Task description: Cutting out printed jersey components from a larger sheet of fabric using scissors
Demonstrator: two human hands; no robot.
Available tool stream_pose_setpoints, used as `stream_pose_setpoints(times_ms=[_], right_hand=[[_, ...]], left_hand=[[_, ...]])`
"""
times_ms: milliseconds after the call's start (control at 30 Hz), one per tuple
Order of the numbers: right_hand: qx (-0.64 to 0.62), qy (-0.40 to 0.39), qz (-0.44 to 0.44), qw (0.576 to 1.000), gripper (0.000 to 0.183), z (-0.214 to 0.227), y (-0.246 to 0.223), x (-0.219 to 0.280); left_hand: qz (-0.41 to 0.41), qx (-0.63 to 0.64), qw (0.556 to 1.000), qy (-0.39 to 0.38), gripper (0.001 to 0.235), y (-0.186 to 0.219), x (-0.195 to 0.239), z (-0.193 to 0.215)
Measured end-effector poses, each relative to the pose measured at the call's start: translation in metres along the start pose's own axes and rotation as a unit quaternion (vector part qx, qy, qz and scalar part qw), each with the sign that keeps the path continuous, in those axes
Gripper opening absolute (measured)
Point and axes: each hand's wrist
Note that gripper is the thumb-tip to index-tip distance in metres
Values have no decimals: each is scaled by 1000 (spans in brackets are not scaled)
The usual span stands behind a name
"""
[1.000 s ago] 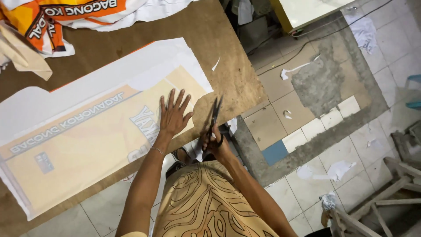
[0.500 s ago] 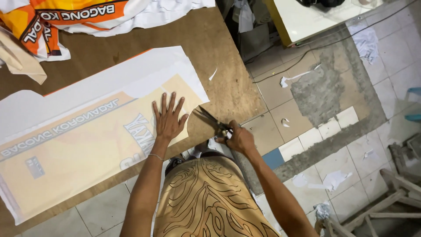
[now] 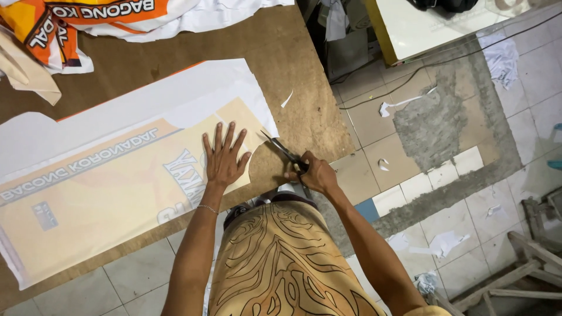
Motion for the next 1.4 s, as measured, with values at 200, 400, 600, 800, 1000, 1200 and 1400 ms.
stream_pose_setpoints(times_ms=[200, 400, 600, 800, 1000, 1200, 1400], right_hand=[[-113, 16, 53, 992, 32, -4, 6, -7], [-180, 16, 53, 982, 26, -24, 31, -24], [-171, 20, 97, 980, 19, -43, 54, -41], [-53, -4, 79, 995, 49, -11, 3, -26], [-52, -19, 59, 997, 38, -10, -4, -37], [-93, -23, 88, 991, 42, -36, 25, -61], [-43, -37, 88, 995, 50, -6, -2, -52]], left_hand=[[-3, -6, 1000, 2, 66, 0, 2, 1], [1, -3, 1000, -3, 66, -1, 1, 1], [3, -5, 1000, 3, 69, 0, 0, 1], [3, -20, 1000, 12, 66, 1, 2, 1], [2, -23, 1000, 17, 65, 1, 2, -1], [4, -24, 999, 20, 65, 1, 1, -1], [0, -18, 999, 32, 66, 1, 1, -1]])
Point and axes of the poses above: each hand's wrist, its own x-axis away from the middle knuckle, its own z-axis out of the back of the hand, y = z × x, and after that the axes turned 10 degrees about y, right-handed
